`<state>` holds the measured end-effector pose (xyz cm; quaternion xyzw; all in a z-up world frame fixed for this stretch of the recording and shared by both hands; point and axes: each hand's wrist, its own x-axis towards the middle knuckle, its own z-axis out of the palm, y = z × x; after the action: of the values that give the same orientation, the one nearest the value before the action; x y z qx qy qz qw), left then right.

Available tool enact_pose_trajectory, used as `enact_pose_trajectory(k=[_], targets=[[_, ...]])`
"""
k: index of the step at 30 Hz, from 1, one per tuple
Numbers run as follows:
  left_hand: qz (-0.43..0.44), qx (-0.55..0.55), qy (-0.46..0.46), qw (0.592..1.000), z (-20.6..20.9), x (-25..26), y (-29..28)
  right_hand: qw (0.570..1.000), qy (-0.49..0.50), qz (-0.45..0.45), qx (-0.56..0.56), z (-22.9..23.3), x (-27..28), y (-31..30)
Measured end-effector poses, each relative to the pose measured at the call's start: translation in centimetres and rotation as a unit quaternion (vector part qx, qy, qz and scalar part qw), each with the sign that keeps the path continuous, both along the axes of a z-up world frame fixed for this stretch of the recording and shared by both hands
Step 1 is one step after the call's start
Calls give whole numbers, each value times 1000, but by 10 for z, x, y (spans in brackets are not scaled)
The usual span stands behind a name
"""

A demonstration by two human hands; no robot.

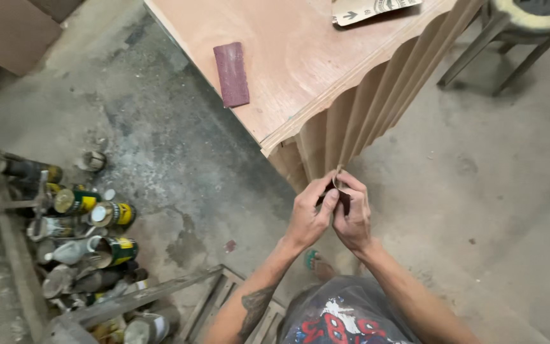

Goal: The person sands the curved side of a wooden cabinet by hand using a small piece of sandpaper, rubbing it repeatedly along the vertical grooves and flat surfaces.

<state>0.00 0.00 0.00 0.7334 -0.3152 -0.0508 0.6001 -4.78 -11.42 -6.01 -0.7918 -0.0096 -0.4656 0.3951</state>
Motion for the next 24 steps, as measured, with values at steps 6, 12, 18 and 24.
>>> enact_pose_trajectory(k=[6,12,18,24], targets=[[-17,28,-46,998,30,14,1,999,-29,27,-23,-19,21,11],[47,23,-412,910,82,46,43,992,-127,-1,-20,-31,51,20],[-47,133,-429,892,106,174,60,977,-192,-94,-12,-10,115,45],[-195,203,-394,875,104,180,33,988,-127,-88,-5,-34,144,56]])
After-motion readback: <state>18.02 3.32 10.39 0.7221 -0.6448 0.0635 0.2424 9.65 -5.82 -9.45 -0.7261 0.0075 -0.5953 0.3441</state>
